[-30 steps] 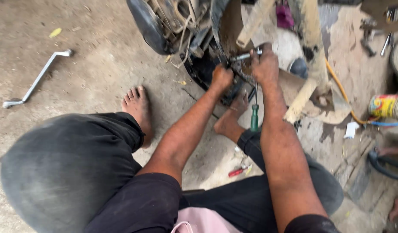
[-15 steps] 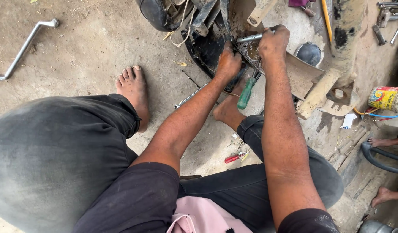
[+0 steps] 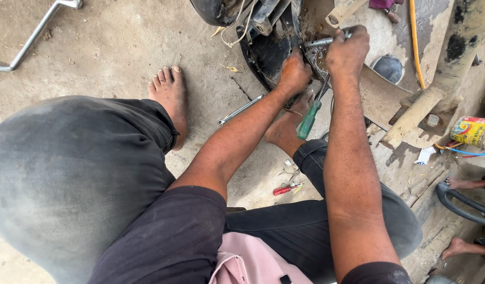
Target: The person sits on the ground beside a scooter frame and uses a socket wrench to loosen and tighten bolts on the undercarriage near the footboard area, repositioning the wrench and steadying parts with the other hand throughout the clip.
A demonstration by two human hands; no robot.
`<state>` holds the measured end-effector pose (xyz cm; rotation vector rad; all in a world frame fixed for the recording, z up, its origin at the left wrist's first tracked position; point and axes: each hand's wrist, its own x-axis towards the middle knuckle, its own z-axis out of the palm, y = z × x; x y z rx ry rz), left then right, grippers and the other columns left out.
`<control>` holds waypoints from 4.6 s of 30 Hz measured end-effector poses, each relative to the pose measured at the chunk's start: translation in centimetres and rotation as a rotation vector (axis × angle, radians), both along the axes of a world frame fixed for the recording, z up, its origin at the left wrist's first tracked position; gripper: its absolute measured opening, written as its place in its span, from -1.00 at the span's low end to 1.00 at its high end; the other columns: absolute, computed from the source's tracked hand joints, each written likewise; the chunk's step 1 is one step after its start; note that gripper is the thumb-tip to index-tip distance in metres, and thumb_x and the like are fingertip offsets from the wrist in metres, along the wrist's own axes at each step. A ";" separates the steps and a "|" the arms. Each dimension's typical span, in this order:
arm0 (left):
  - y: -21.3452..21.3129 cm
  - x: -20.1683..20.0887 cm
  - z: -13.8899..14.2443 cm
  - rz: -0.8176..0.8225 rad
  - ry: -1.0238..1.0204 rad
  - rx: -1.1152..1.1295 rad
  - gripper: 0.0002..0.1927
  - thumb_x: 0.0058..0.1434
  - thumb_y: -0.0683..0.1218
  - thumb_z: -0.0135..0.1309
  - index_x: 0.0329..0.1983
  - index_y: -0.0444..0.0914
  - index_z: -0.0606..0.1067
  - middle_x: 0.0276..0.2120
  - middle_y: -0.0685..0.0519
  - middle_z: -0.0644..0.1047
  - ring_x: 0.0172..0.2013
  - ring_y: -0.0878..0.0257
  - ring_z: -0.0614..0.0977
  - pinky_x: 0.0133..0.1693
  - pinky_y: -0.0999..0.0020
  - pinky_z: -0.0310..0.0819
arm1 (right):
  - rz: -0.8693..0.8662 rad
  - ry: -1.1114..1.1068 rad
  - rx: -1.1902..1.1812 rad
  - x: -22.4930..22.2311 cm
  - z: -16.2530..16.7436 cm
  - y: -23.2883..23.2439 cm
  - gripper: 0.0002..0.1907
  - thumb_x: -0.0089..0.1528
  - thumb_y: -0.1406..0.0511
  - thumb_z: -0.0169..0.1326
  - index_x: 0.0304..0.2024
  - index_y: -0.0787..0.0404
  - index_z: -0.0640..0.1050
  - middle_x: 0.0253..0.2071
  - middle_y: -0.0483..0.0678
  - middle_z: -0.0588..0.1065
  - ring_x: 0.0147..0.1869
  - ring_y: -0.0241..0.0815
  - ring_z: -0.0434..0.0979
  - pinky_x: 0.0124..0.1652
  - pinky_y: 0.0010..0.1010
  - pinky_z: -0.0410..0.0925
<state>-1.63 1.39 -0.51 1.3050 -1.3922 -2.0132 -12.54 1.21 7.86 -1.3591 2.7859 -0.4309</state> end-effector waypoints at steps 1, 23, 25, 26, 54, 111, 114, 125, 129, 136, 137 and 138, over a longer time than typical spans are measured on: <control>-0.2 -0.1 -0.4 -0.004 0.007 -0.041 -0.25 0.11 -0.23 -0.04 0.39 -0.53 0.11 -0.08 -0.31 0.59 -0.06 -0.06 0.69 0.05 0.19 0.61 | 0.124 0.151 0.000 0.0 0.0 0.1 -0.67 0.33 0.31 0.23 -0.07 0.51 0.48 -0.16 0.26 0.52 -0.12 0.02 0.62 -0.17 -0.25 0.52; -0.5 0.1 1.7 -0.011 0.369 -0.075 -0.53 0.22 -0.08 0.09 0.14 -0.43 0.52 -0.01 -0.24 0.68 -0.07 -0.01 0.66 -0.04 0.13 0.57 | -0.013 0.190 0.040 2.2 1.5 1.3 -0.32 0.06 -0.03 0.38 -0.12 0.44 0.55 -0.17 0.34 0.56 -0.07 0.39 0.58 -0.11 0.07 0.43; -1.1 0.1 1.6 0.194 0.364 -0.372 -0.49 0.15 -0.07 0.14 0.12 -0.43 0.43 0.01 -0.28 0.57 0.04 -0.11 0.60 0.05 0.05 0.47 | -0.004 -0.039 -0.130 2.2 1.4 1.3 -0.37 0.02 0.07 0.41 -0.05 0.39 0.57 -0.13 0.32 0.59 -0.02 0.33 0.61 -0.03 0.00 0.45; -1.4 0.2 1.6 0.078 0.149 -0.199 -0.45 0.13 0.06 0.20 0.07 -0.40 0.52 -0.02 -0.28 0.61 0.05 -0.10 0.65 0.06 0.06 0.51 | -0.039 0.021 -0.010 2.2 1.5 1.0 -0.35 0.03 0.07 0.45 -0.06 0.41 0.55 -0.18 0.35 0.59 -0.07 0.36 0.60 -0.07 0.03 0.46; -3.2 2.9 2.6 -0.126 -0.127 0.119 -0.45 0.23 0.00 0.01 0.20 -0.41 0.38 0.07 -0.27 0.54 0.08 -0.09 0.61 0.09 0.09 0.50 | -0.092 0.144 0.249 -1.1 -1.4 3.0 -0.07 0.29 -0.28 0.00 0.27 0.39 0.29 -0.37 0.22 0.52 -0.25 0.15 0.59 -0.25 -0.01 0.49; -5.4 1.8 0.2 -0.239 -0.038 0.063 -0.53 0.21 -0.08 0.03 0.13 -0.42 0.46 -0.10 -0.20 0.64 -0.14 0.04 0.71 -0.05 0.19 0.64 | -0.122 -0.052 0.249 0.2 1.8 1.4 -0.25 0.33 -0.07 0.13 0.18 0.47 0.33 -0.32 0.15 0.48 -0.24 0.03 0.57 -0.26 -0.15 0.51; -4.5 1.4 -0.1 -0.205 -0.129 -0.030 -0.45 0.29 -0.07 0.04 0.29 -0.42 0.31 0.03 -0.24 0.56 0.01 0.00 0.64 0.09 0.16 0.55 | -0.106 -0.033 0.253 0.4 2.0 1.3 -0.25 0.34 -0.07 0.13 0.17 0.49 0.33 -0.30 0.19 0.49 -0.20 0.07 0.58 -0.22 -0.13 0.51; -0.6 0.9 0.5 0.204 0.038 -0.030 -0.35 0.26 -0.13 -0.05 0.43 -0.38 0.23 0.21 -0.32 0.48 0.21 -0.13 0.53 0.28 0.12 0.35 | -0.274 -0.229 0.004 2.9 2.3 -0.5 -0.56 0.40 0.26 0.10 0.15 0.54 0.41 -0.07 0.36 0.52 -0.14 -0.03 0.51 -0.14 -0.22 0.47; -0.7 1.0 1.2 0.185 -0.026 -0.063 -0.33 0.27 -0.12 -0.06 0.46 -0.38 0.19 0.15 -0.34 0.51 0.16 -0.14 0.57 0.24 0.12 0.38 | -0.413 -0.465 -0.162 3.6 2.5 -0.7 -0.47 0.29 0.43 -0.01 0.29 0.50 0.23 -0.10 0.26 0.48 -0.41 -0.21 0.47 -0.50 -0.46 0.39; -1.3 1.2 1.4 0.163 0.049 0.213 -0.33 0.22 -0.15 -0.13 0.45 -0.29 0.22 0.00 -0.29 0.60 -0.06 -0.08 0.70 0.03 0.10 0.57 | -0.388 -0.456 -0.027 3.3 3.8 -0.8 -0.64 0.39 0.32 0.02 0.14 0.50 0.44 -0.24 0.14 0.50 -0.41 -0.27 0.39 -0.47 -0.39 0.30; -1.1 1.0 1.4 0.169 0.051 0.229 -0.34 0.23 -0.15 -0.13 0.45 -0.28 0.24 -0.01 -0.28 0.62 -0.09 -0.06 0.70 -0.01 0.09 0.59 | -0.381 -0.440 -0.027 3.3 3.7 -0.8 -0.65 0.41 0.30 0.03 0.09 0.51 0.48 -0.25 0.10 0.49 -0.40 -0.27 0.41 -0.44 -0.36 0.32; -1.0 0.9 1.4 0.205 0.011 0.133 -0.36 0.25 -0.15 -0.08 0.44 -0.32 0.23 0.02 -0.30 0.60 -0.05 -0.07 0.67 0.04 0.10 0.55 | -0.385 -0.420 -0.046 3.2 3.5 -0.8 -0.64 0.39 0.30 0.04 0.10 0.50 0.44 -0.28 0.08 0.48 -0.41 -0.27 0.43 -0.44 -0.35 0.35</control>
